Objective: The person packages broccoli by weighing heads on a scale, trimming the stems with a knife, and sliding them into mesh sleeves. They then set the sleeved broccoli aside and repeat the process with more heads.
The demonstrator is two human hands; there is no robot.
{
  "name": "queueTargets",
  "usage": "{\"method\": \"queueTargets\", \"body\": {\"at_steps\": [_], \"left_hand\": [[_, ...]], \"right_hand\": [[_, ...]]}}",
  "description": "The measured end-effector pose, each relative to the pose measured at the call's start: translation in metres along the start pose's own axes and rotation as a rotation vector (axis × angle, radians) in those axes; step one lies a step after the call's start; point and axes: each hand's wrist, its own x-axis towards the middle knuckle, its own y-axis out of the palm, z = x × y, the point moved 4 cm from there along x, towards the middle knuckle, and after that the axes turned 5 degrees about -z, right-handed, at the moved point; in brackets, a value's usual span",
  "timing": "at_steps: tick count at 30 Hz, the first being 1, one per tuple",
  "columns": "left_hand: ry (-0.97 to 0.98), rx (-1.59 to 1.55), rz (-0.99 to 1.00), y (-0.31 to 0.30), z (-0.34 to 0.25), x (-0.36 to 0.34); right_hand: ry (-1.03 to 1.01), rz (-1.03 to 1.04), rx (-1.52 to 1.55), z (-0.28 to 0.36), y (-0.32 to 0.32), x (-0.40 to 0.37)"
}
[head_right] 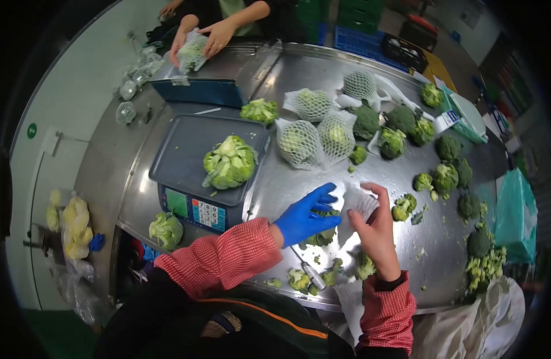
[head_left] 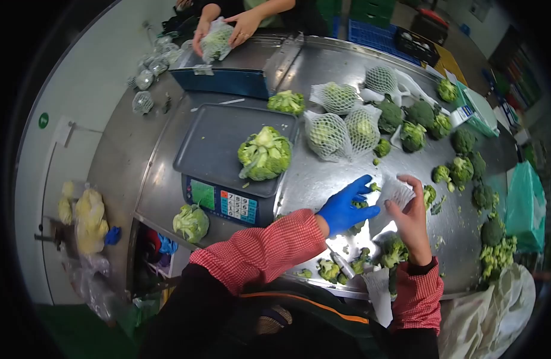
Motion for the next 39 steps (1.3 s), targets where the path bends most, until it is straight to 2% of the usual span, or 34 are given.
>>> {"method": "queueTargets", "body": {"at_steps": [1, 2, 5, 6, 7, 9, 10, 11, 13, 14, 15, 16, 17, 20, 22, 23, 24, 26, 27, 29, 31, 32, 35, 36, 39], "left_hand": [[-0.142, -0.127, 0.061, -0.002, 0.001, 0.006], [-0.201, -0.183, 0.111, -0.008, 0.001, 0.007], [-0.406, -0.126, 0.097, -0.034, -0.009, -0.007], [-0.437, -0.054, 0.078, -0.042, -0.021, -0.015], [-0.403, -0.108, -0.035, -0.048, -0.015, -0.017], [-0.333, -0.218, -0.269, -0.059, 0.004, -0.023], [-0.437, -0.349, -0.287, -0.059, 0.004, -0.031], [-0.496, -0.324, -0.207, -0.063, 0.008, -0.037], [-0.615, -0.266, -0.031, -0.071, 0.017, -0.048], [-0.524, -0.245, -0.073, -0.075, 0.009, -0.050], [-0.536, -0.333, -0.121, -0.079, 0.011, -0.053], [-0.544, -0.423, -0.167, -0.083, 0.014, -0.055], [-0.551, -0.510, -0.208, -0.087, 0.014, -0.056], [-0.630, -0.925, 0.018, -0.091, 0.026, -0.068], [-0.637, -1.236, 0.204, -0.091, 0.038, -0.072], [-0.711, -1.216, 0.022, -0.090, 0.045, -0.073], [-0.709, -1.191, -0.068, -0.089, 0.047, -0.075], [-0.698, -1.099, -0.221, -0.094, 0.018, -0.084], [-0.626, -1.157, -0.170, -0.099, 0.035, -0.082], [-0.570, -1.309, -0.012, -0.102, 0.013, -0.085], [-0.517, -1.242, -0.116, -0.113, 0.017, -0.081], [-0.487, -1.207, -0.165, -0.119, 0.016, -0.079], [-0.572, -1.199, -0.267, -0.127, 0.007, -0.086], [-0.561, -1.246, -0.218, -0.126, 0.012, -0.085], [-0.615, -1.165, -0.248, -0.124, 0.021, -0.091]], "right_hand": [[0.024, 0.004, 0.295, 0.018, 0.017, -0.001], [0.013, 0.023, 0.250, 0.017, 0.021, 0.000], [-0.051, 0.117, 0.034, -0.004, 0.034, 0.005], [-0.095, 0.174, -0.093, -0.014, 0.038, 0.005], [-0.140, 0.228, -0.220, -0.020, 0.044, 0.003], [-0.063, 0.152, 0.077, -0.017, 0.062, 0.001], [-0.002, 0.122, 0.238, -0.012, 0.073, -0.003], [0.064, 0.087, 0.399, -0.009, 0.082, -0.005], [0.055, 0.102, 0.230, -0.013, 0.093, -0.007], [0.016, 0.134, 0.130, -0.023, 0.096, -0.006], [-0.026, 0.165, 0.026, -0.028, 0.098, -0.008], [0.024, 0.192, -0.182, -0.022, 0.098, -0.011], [-0.150, 0.155, -0.289, -0.010, 0.101, -0.014], [-0.703, 0.024, -0.642, 0.024, 0.120, -0.029], [-0.880, -0.039, -0.772, 0.049, 0.126, -0.031], [-0.966, -0.074, -0.842, 0.061, 0.128, -0.032], [-0.994, -0.093, -0.780, 0.070, 0.129, -0.033], [-0.852, 0.032, -0.477, 0.073, 0.131, -0.035], [-0.776, 0.094, -0.323, 0.075, 0.134, -0.038], [-0.308, 0.242, 0.032, 0.060, 0.145, -0.037], [0.219, 0.364, 0.307, 0.024, 0.161, -0.041], [0.181, 0.330, 0.132, 0.024, 0.161, -0.041], [-0.555, 0.058, -0.530, 0.041, 0.157, -0.035], [-0.578, 0.008, -0.639, 0.044, 0.156, -0.031], [-0.937, -0.163, -0.738, 0.076, 0.159, -0.025]]}}
